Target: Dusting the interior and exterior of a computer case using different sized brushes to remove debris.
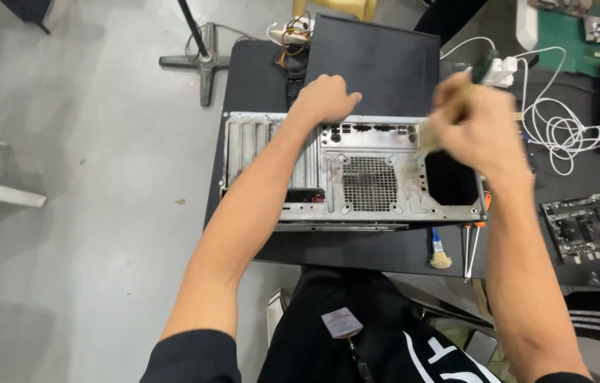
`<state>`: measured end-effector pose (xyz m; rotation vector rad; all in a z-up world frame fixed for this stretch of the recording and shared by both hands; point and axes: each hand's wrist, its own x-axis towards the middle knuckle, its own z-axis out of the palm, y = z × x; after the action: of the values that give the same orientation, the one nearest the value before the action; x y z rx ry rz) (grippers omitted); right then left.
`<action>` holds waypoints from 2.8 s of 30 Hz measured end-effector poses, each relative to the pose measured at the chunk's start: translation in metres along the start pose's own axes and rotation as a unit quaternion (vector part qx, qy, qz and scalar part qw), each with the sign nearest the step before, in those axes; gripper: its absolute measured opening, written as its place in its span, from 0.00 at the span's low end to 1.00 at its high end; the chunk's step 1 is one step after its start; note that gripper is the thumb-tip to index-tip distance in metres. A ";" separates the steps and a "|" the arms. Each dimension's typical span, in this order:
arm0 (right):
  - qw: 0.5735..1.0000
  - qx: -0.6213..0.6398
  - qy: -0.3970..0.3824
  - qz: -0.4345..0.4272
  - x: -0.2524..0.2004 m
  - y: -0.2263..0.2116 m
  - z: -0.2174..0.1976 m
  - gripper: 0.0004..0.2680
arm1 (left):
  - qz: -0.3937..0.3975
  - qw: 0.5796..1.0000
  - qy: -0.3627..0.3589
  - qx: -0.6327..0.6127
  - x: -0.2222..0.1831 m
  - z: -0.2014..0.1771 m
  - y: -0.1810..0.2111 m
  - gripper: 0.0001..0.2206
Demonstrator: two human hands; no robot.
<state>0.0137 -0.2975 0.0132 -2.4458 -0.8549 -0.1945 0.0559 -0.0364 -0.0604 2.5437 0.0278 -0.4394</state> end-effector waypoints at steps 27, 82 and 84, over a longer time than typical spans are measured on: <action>0.980 0.194 -0.036 -0.020 -0.042 0.000 0.021 0.03 | -0.004 0.999 0.031 -0.020 0.000 0.008 -0.011 0.21; 0.757 0.502 0.086 0.409 -0.211 0.324 0.296 0.08 | -0.064 0.953 0.240 -0.170 -0.111 0.034 -0.247 0.18; 0.761 0.491 0.113 0.409 -0.165 0.297 0.252 0.08 | -0.052 0.953 0.225 -0.196 -0.102 0.036 -0.225 0.19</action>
<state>0.0564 -0.4464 -0.3808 -1.5066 0.2764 0.2401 -0.0763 0.1423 -0.1736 2.1991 0.3816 0.1110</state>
